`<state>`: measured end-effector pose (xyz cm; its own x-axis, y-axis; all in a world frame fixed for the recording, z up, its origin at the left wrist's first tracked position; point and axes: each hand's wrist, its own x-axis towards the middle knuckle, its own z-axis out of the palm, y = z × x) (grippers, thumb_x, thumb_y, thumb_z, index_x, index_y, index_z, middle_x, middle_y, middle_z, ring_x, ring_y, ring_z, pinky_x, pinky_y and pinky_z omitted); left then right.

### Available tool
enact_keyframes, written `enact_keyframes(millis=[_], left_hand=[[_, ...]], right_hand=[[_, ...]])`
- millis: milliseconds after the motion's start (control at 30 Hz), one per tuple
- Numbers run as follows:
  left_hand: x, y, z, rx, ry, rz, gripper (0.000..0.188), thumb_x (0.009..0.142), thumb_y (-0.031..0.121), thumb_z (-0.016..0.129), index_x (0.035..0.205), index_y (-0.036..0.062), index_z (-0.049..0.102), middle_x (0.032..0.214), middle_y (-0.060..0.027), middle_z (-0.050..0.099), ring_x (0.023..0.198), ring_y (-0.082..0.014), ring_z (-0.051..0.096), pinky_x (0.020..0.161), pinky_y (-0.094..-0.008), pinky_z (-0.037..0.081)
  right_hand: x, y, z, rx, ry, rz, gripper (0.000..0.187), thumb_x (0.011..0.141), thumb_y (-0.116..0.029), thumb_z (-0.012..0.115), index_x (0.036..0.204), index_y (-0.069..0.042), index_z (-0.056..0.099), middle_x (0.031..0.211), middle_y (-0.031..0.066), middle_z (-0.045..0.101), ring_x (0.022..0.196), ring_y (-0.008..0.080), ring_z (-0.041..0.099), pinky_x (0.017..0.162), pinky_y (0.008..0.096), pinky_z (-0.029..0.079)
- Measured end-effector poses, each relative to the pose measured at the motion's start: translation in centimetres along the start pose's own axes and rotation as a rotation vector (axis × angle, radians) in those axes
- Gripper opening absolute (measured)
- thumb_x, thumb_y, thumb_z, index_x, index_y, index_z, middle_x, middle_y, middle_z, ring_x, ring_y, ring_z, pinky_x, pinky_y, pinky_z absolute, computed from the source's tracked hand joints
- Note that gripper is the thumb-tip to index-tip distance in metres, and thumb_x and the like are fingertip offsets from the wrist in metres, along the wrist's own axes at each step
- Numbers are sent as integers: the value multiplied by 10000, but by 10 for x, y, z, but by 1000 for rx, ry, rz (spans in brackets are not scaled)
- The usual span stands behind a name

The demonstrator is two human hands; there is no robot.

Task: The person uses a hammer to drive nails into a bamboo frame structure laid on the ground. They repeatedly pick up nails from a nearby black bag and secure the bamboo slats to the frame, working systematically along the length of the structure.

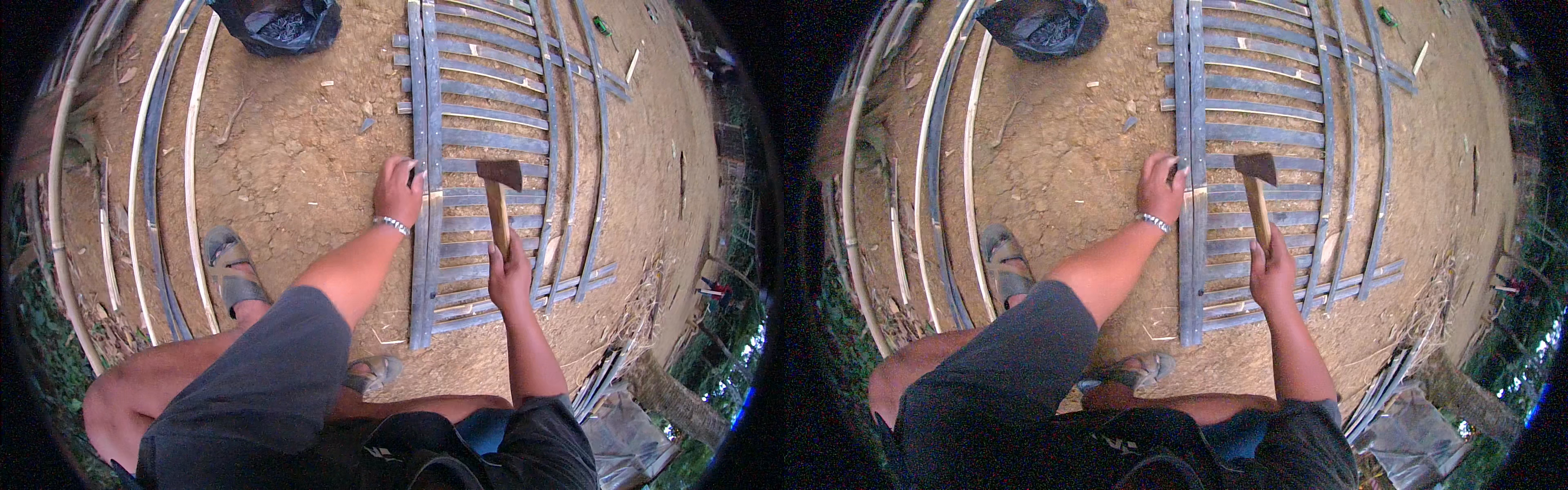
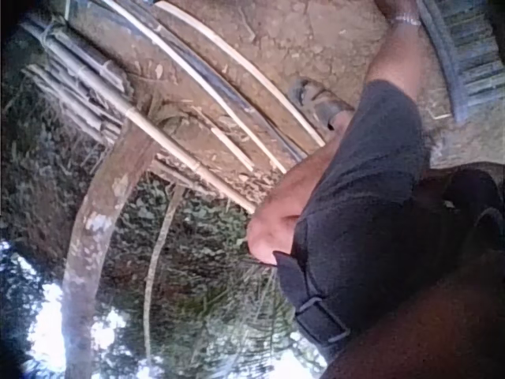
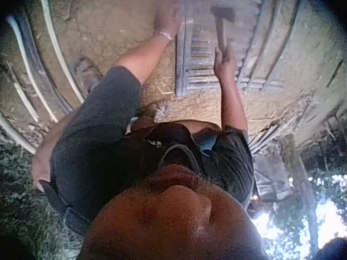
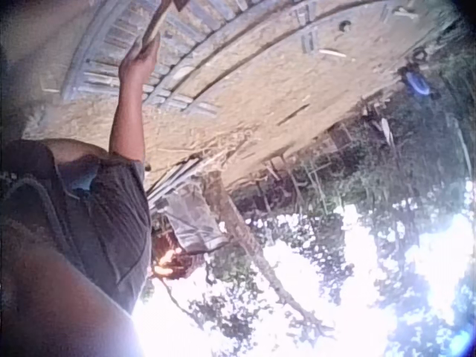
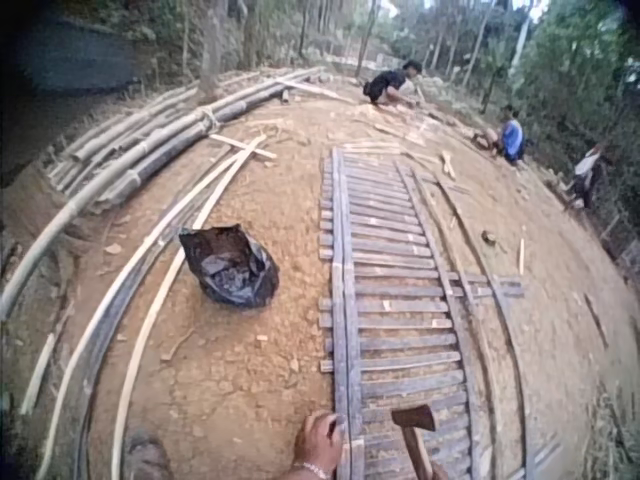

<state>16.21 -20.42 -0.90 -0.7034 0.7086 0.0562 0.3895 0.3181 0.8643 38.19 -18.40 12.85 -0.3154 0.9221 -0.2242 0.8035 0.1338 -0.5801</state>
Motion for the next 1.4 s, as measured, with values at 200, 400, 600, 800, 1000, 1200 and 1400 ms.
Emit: enact_keyframes(millis=[200, 400, 600, 800, 1000, 1200, 1400], left_hand=[[-29, 22, -11, 211, -529, 589, 411, 893, 311, 692, 1239, 93, 652, 1430, -133, 518, 1437, -317, 394, 1219, -547, 238], [-27, 18, -5, 470, -836, 776, 669, 935, 522, 570, 1467, 122, 500, 1639, -99, 334, 1548, -256, 235, 1273, -541, 51], [-21, 30, -10, 453, -1053, 680, 738, 949, 515, 543, 1534, 81, 422, 1645, -129, 309, 1537, -263, 252, 1275, -541, 58], [-20, 21, -8, 371, -922, 729, 753, 939, 524, 556, 1527, 71, 428, 1634, -142, 323, 1541, -265, 233, 1276, -542, 50], [-16, 21, -9, 437, -924, 760, 706, 957, 535, 526, 1494, 78, 486, 1635, -128, 329, 1550, -263, 211, 1278, -530, 31], [-20, 21, -4, 445, -957, 751, 716, 955, 542, 513, 1496, 74, 483, 1633, -123, 336, 1550, -256, 216, 1280, -521, 26], [-20, 21, -9, 411, -924, 739, 714, 957, 538, 517, 1487, 60, 491, 1617, -125, 355, 1537, -275, 238, 1279, -527, 23]], right_hand=[[-38, 35, -25, 185, -76, 284, 428, 990, -139, 631, 1385, 1, 546, 1139, 196, 698, 1034, 257, 685, 890, 374, 527], [-42, 34, -26, 40, -199, 132, 451, 993, -141, 619, 1413, -20, 512, 1157, 254, 685, 1046, 374, 696, 885, 417, 539], [11, -8, -7, -120, -185, -265, 441, 974, -114, 624, 1401, -73, 521, 1121, 249, 677, 989, 458, 672, 806, 492, 557], [66, -6, 8, -303, -262, -417, 512, 943, -124, 664, 1429, -155, 506, 975, 174, 671, 819, 413, 674, 668, 493, 545], [70, -24, -1, -179, -144, -479, 501, 942, -128, 671, 1419, -180, 530, 1029, 185, 698, 900, 415, 691, 736, 490, 561], [80, -12, 1, -432, -351, -325, 516, 927, -105, 674, 1419, -158, 525, 1023, 188, 692, 904, 417, 682, 742, 490, 551], [70, -5, 3, -85, -82, -556, 541, 904, -113, 692, 1415, -198, 534, 1017, 179, 684, 884, 405, 675, 725, 492, 542]])
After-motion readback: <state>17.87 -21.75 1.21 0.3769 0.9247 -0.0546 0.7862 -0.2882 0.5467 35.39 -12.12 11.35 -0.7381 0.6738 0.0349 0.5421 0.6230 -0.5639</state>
